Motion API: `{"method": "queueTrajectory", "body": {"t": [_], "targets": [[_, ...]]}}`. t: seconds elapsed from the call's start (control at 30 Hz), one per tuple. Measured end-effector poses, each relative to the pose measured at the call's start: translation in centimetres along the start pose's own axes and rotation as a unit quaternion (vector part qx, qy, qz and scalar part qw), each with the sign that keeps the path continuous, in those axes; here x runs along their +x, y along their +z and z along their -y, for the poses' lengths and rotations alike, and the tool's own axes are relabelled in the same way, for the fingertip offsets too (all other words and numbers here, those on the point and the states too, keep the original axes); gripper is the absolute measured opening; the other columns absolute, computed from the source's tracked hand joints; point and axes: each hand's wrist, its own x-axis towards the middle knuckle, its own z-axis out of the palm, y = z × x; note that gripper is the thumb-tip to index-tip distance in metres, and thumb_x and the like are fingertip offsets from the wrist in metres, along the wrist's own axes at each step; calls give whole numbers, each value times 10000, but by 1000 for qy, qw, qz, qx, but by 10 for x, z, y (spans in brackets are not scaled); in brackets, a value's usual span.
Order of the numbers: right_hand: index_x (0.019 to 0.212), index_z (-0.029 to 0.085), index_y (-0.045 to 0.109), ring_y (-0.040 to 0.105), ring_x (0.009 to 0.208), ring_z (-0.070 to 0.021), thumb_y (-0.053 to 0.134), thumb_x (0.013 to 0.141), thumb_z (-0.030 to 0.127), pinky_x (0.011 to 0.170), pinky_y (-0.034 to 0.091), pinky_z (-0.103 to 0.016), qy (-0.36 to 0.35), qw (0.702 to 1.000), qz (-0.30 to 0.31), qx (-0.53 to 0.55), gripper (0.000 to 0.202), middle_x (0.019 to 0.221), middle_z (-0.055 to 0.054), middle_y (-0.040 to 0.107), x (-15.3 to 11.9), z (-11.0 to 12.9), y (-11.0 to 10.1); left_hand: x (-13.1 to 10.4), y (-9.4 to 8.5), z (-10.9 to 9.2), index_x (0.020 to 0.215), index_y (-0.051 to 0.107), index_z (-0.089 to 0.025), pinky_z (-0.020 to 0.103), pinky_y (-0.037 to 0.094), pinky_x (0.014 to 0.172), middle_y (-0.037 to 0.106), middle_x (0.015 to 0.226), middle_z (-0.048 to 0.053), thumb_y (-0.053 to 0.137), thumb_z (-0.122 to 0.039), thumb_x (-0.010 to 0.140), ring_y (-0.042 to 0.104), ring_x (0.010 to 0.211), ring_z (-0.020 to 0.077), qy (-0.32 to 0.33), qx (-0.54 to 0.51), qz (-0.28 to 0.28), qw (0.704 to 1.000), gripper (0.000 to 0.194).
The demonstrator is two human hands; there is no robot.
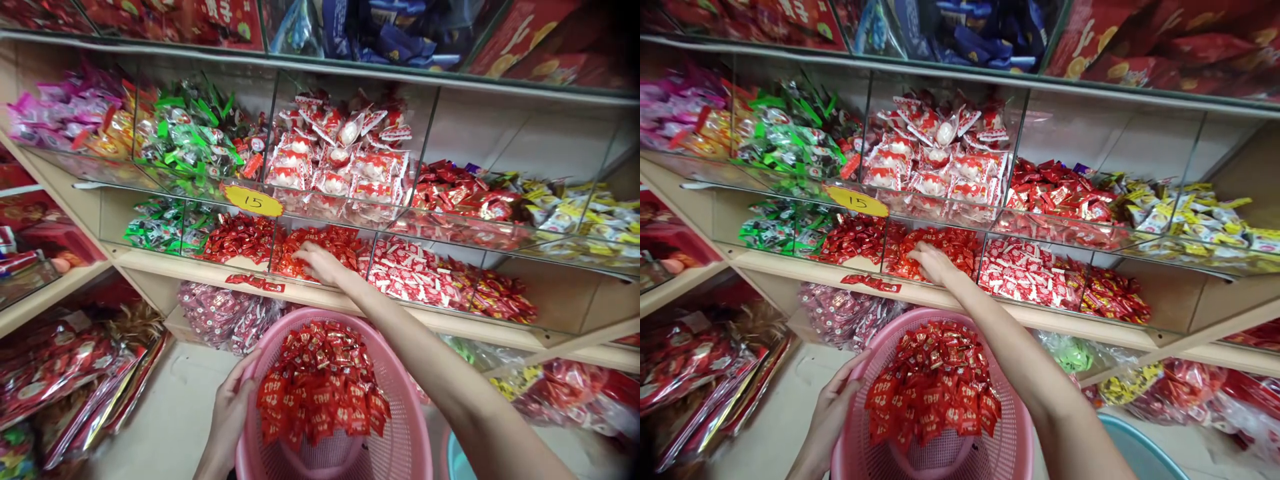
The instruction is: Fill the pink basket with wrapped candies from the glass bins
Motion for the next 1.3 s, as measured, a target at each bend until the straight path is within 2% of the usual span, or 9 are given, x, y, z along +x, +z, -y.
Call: {"method": "queueTrajectory", "body": {"t": [0.13,0.47,0.63,0.7,0.8,0.9,1.07,1.17,1.3], "targets": [[1114,219,587,504,967,-177,492,748,24,792,395,-273,-46,996,70,-21,426,1062,-63,522,28,2,14,1,-1,0,1103,663,-202,378,370,1001,665,1139,61,592,-255,658,519,1173,272,-4,-3,6,1000,454],[1060,213,607,496,963,-179,544,765,77,783,390,-279,-57,996,68,-29,331,1065,-61,506,35,-2,25,2,-1,5,1173,615,-192,354,364,1004,635,1195,64,556,-237,678,506,1192,253,-24,2,3,1000,501],[1023,170,608,510,927,-162,618,796,225,804,399,-267,-42,994,-47,91,235,1026,-63,514,28,2,9,0,0,0,1160,620,-184,341,326,1034,604,1244,60,555,-229,692,475,1222,243,-16,9,7,1000,475],[1027,168,584,512,964,-163,611,809,267,838,400,-282,-34,981,-117,153,241,1066,-66,520,7,10,-6,-1,2,-2,1160,618,-183,333,307,1045,590,1263,61,557,-215,688,470,1226,236,-19,5,4,1000,477],[1033,178,537,502,1038,-162,573,837,269,890,387,-306,-38,961,-174,211,219,1141,-59,535,-49,28,-23,-2,4,-5,1171,607,-187,327,324,1031,579,1278,62,564,-216,689,472,1222,233,-28,-10,5,1000,485],[1002,189,535,541,938,-146,545,864,292,839,412,-291,-14,968,-110,223,172,1019,-30,601,-123,43,-16,-2,6,-5,1178,602,-195,322,373,989,579,1278,58,575,-230,687,494,1199,240,-33,-15,9,999,493],[1045,189,563,551,900,-202,540,871,342,805,426,-340,65,989,31,132,232,945,-64,613,-226,52,35,-2,6,-3,1197,597,-217,300,438,897,649,1164,50,617,-258,663,598,1041,223,-51,-18,3,999,536],[1062,195,582,546,889,-217,522,877,335,793,430,-348,86,988,91,92,240,930,-75,598,-258,57,54,-2,7,-3,1190,604,-231,286,438,884,665,1126,38,628,-248,652,620,980,202,-57,-13,-1,998,539],[1140,210,565,524,918,-224,510,882,332,802,418,-345,88,988,103,78,291,964,-79,582,-264,64,55,-2,8,-5,1173,610,-239,264,437,862,648,1161,29,614,-229,655,606,1002,194,-57,-8,-3,998,518]]}}
